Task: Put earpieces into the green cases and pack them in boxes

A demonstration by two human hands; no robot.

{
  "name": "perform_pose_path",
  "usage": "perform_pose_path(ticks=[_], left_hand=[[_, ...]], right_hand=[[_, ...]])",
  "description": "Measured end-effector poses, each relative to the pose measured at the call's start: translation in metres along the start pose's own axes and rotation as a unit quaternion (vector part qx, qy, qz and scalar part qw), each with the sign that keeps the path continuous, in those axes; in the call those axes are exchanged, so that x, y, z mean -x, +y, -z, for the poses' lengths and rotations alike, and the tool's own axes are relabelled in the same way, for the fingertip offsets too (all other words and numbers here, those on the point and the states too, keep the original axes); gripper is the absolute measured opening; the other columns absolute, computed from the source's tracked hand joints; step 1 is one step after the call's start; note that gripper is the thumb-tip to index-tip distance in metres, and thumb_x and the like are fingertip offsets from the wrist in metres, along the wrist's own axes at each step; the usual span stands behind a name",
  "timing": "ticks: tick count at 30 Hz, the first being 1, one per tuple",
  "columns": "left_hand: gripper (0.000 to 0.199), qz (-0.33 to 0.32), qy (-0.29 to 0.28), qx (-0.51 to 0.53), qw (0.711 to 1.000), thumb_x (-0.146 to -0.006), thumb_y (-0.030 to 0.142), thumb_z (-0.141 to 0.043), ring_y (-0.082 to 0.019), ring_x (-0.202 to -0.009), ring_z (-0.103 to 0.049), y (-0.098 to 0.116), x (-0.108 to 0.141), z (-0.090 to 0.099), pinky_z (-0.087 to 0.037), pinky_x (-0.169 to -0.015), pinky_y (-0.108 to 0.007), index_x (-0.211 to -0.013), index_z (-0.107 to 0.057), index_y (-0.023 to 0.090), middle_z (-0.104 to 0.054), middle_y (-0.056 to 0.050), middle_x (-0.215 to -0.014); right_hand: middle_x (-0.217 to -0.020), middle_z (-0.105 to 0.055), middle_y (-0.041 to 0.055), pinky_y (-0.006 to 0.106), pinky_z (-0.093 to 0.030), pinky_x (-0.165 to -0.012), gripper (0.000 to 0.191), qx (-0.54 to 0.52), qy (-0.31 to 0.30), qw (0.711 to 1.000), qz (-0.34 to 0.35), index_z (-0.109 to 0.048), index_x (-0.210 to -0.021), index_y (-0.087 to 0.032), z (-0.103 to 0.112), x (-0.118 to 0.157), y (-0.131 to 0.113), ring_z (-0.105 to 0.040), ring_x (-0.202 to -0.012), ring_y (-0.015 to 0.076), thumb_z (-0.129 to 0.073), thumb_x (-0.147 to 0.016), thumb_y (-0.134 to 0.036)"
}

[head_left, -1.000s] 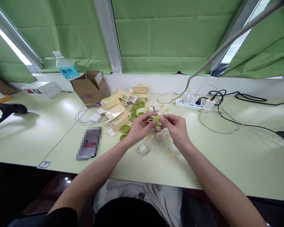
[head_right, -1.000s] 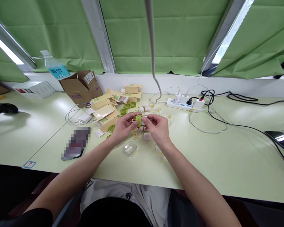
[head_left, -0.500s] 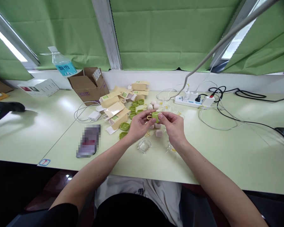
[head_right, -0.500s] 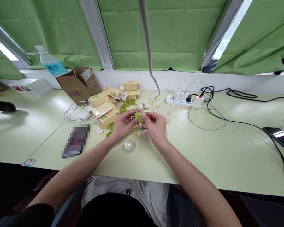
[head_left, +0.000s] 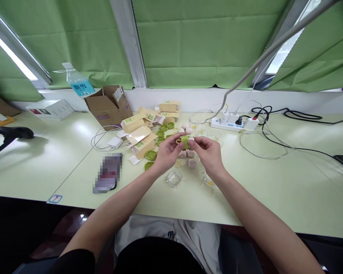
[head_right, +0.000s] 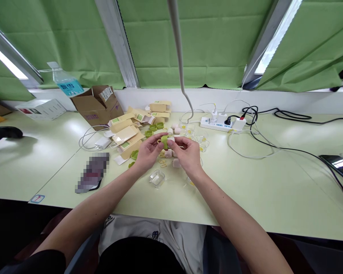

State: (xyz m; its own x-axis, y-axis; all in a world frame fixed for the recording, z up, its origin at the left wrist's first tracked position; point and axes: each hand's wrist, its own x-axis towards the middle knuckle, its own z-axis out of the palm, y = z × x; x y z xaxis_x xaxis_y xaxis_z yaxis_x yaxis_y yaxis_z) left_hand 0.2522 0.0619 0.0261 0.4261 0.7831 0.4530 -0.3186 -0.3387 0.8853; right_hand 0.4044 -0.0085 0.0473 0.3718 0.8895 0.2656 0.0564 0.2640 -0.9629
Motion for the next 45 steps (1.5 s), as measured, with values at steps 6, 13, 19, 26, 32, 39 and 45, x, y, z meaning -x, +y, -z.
perform_pose_path(ticks=[6,13,19,26,32,39,45], left_hand=[[0.047,-0.008,-0.005,-0.006,1.000,-0.093,0.053,-0.080,-0.020,-0.098,-0.073,0.002,0.001,0.000,-0.060,-0.090,-0.035,-0.128,-0.076,0.021,-0.076,-0.012,-0.132],[0.050,0.011,0.019,-0.008,1.000,-0.091,0.053,-0.083,-0.019,-0.093,-0.071,0.004,-0.003,0.009,-0.061,-0.088,-0.033,-0.127,-0.075,0.021,-0.078,-0.008,-0.107],[0.051,0.063,0.063,0.076,0.993,-0.089,0.053,-0.085,-0.016,-0.080,-0.069,0.000,-0.011,0.025,-0.060,-0.083,-0.032,-0.127,-0.072,0.021,-0.075,-0.005,-0.097],[0.046,0.078,0.059,0.138,0.986,-0.086,0.045,-0.088,-0.015,-0.080,-0.069,0.001,-0.011,0.023,-0.060,-0.079,-0.032,-0.122,-0.074,0.019,-0.073,-0.003,-0.093],[0.043,0.091,0.048,0.147,0.984,-0.086,0.043,-0.086,-0.015,-0.080,-0.068,0.000,-0.010,0.022,-0.060,-0.078,-0.031,-0.120,-0.075,0.019,-0.074,-0.004,-0.097],[0.042,0.086,0.056,0.144,0.984,-0.087,0.043,-0.083,-0.017,-0.083,-0.069,-0.001,-0.011,0.024,-0.059,-0.078,-0.032,-0.120,-0.073,0.019,-0.075,-0.006,-0.102],[0.046,0.061,0.059,0.108,0.990,-0.087,0.050,-0.085,-0.014,-0.078,-0.063,0.005,-0.010,0.021,-0.056,-0.073,-0.028,-0.119,-0.075,0.019,-0.072,-0.004,-0.094]], right_hand=[[-0.087,-0.082,0.0049,0.037,-0.062,-0.079,0.053,-0.004,-0.002,1.000,-0.003,-0.082,-0.090,-0.020,0.002,0.001,-0.003,-0.078,-0.086,0.0252,-0.094,-0.067,-0.067],[-0.097,-0.083,0.0071,0.038,-0.061,-0.084,0.060,0.049,-0.036,0.998,0.019,-0.081,-0.111,-0.020,0.017,-0.008,-0.009,-0.077,-0.091,0.0240,-0.081,-0.081,-0.072],[-0.094,-0.080,0.0059,0.037,-0.055,-0.075,0.031,0.320,-0.071,0.942,0.076,-0.079,-0.099,-0.022,0.061,-0.011,-0.035,-0.072,-0.084,0.0231,-0.078,-0.089,-0.052],[-0.118,-0.079,0.0086,0.048,-0.056,-0.093,0.034,0.507,-0.182,0.836,0.107,-0.074,-0.120,-0.023,0.088,0.032,-0.037,-0.069,-0.113,0.0328,-0.077,-0.095,-0.046],[-0.126,-0.074,0.0165,0.054,-0.052,-0.096,0.064,0.569,-0.208,0.766,0.215,-0.067,-0.133,-0.015,0.031,0.069,-0.012,-0.062,-0.115,0.0381,-0.085,-0.088,-0.057],[-0.112,-0.074,0.0166,0.051,-0.051,-0.093,0.039,0.557,-0.235,0.769,0.207,-0.064,-0.115,-0.015,-0.015,0.079,0.002,-0.063,-0.109,0.0373,-0.082,-0.087,-0.035],[-0.122,-0.071,0.0123,0.045,-0.057,-0.085,0.048,0.401,-0.120,0.894,0.160,-0.053,-0.125,-0.023,0.014,0.028,-0.017,-0.069,-0.102,0.0306,-0.067,-0.080,-0.013]])
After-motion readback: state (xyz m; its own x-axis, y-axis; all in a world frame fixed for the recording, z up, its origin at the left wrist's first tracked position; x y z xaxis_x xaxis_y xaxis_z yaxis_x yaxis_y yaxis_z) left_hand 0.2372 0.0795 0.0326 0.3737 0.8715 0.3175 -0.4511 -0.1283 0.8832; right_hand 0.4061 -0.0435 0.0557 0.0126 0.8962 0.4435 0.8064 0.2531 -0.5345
